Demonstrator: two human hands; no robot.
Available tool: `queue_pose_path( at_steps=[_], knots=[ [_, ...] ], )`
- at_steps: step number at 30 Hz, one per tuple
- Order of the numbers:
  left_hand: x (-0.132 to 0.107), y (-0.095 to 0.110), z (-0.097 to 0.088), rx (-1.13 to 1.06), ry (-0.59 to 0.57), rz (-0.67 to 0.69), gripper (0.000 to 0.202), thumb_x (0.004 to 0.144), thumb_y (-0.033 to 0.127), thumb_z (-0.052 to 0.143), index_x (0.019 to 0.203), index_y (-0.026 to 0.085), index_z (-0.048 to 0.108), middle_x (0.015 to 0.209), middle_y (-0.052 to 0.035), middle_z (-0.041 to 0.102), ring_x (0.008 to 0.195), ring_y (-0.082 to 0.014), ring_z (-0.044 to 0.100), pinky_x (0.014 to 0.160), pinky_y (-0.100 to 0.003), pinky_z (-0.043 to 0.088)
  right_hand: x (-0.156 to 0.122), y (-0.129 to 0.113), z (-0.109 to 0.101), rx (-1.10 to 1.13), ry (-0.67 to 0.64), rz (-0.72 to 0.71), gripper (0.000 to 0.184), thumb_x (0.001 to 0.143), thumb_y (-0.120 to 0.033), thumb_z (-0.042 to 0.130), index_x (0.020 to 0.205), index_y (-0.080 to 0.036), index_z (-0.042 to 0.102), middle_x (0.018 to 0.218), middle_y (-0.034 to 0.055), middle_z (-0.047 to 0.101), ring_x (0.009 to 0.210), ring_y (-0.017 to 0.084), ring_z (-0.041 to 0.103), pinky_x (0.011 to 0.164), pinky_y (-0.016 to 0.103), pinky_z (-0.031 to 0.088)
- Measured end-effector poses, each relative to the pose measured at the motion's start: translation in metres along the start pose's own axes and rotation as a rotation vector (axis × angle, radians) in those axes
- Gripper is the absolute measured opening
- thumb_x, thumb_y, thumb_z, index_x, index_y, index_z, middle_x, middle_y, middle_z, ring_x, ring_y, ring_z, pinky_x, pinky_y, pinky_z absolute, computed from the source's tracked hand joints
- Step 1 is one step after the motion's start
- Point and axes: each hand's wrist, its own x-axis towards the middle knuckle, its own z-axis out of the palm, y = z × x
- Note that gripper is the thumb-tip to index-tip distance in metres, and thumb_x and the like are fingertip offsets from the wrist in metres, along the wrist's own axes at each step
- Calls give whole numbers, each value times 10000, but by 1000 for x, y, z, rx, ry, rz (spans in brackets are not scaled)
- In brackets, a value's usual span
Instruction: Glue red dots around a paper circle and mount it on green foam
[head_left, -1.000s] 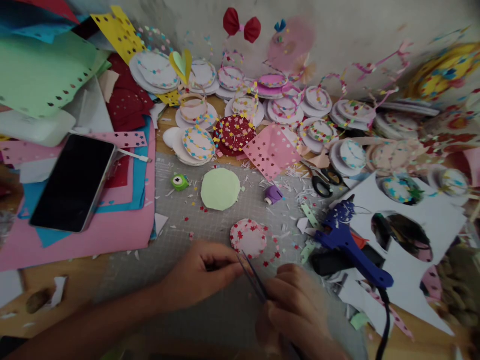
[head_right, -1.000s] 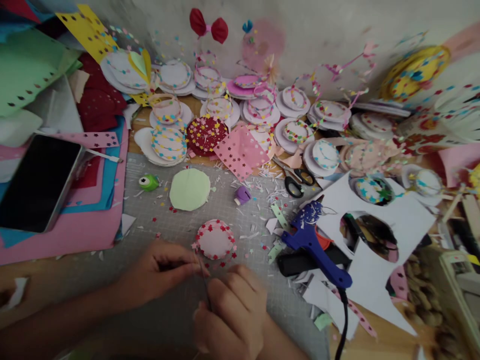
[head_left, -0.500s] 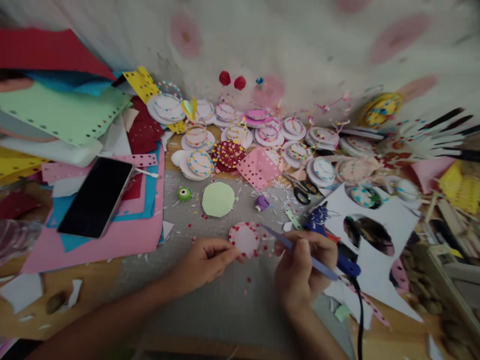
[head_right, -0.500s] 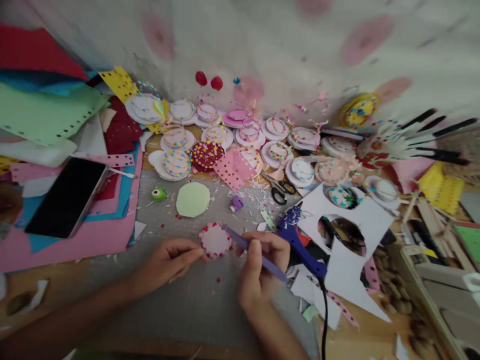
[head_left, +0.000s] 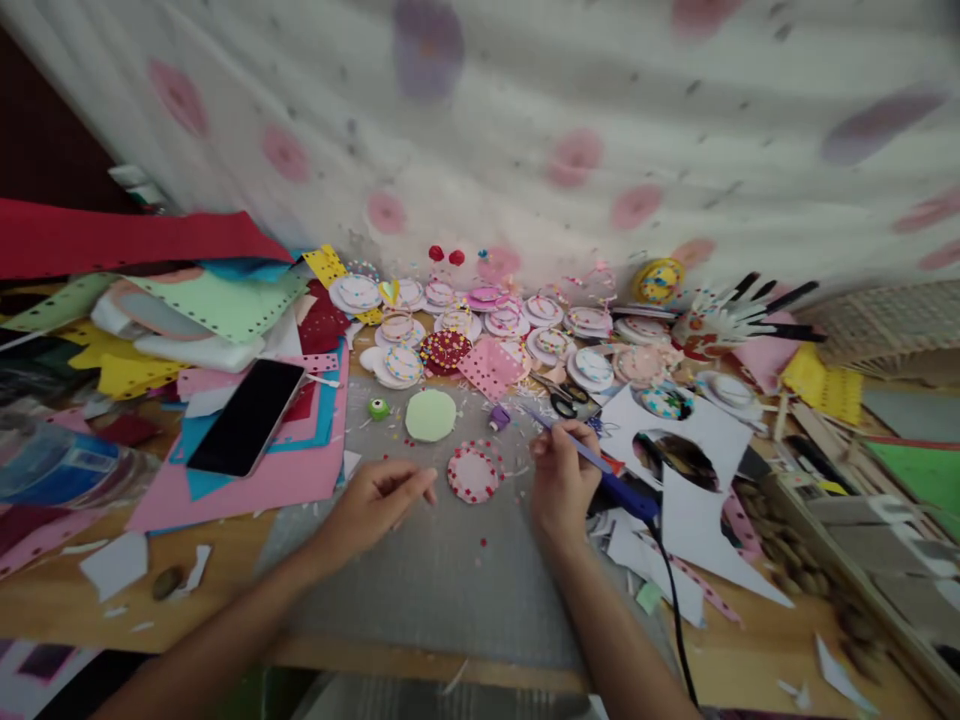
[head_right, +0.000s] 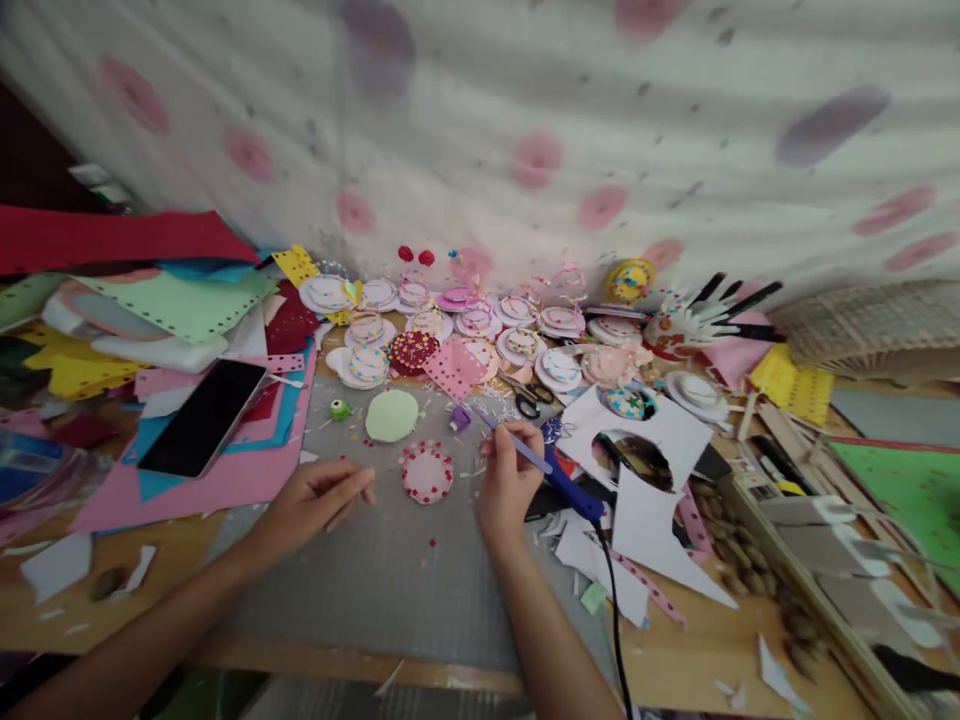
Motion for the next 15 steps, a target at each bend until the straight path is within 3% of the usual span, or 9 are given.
queue_pose_path(
  at_steps=[3,6,10,15],
  knots=[
    [-15,3,-7,23,125,21,292,813,433,591,820,149,659,556,53,465,485,-79,409,457,-185,310,4,0,-2,18,14,0,214,723,-310,666,792,-200,495,563,-92,485,487,74,437,525,230,345],
    [-29,2,-9,12,220,-6,265,809,428,591,812,164,623,548,59,447,482,-83,397,444,-186,302,6,0,-4,34,23,3,205,730,-314,643,786,-207,476,556,-97,465,476,75,424,522,238,332],
    [-40,-4,-4,-34,230,-37,318,867,450,498,706,177,515,527,67,397,463,-81,357,447,-192,285,7,1,-5,59,27,21,198,720,-302,642,771,-208,475,541,-97,463,472,79,416,512,243,320],
    [-37,-12,8,81,236,35,384,920,388,412,590,193,381,522,58,368,500,-101,375,508,-216,325,7,-1,-5,77,31,50,188,710,-286,644,756,-204,481,531,-95,462,472,79,413,508,240,322]
  ],
)
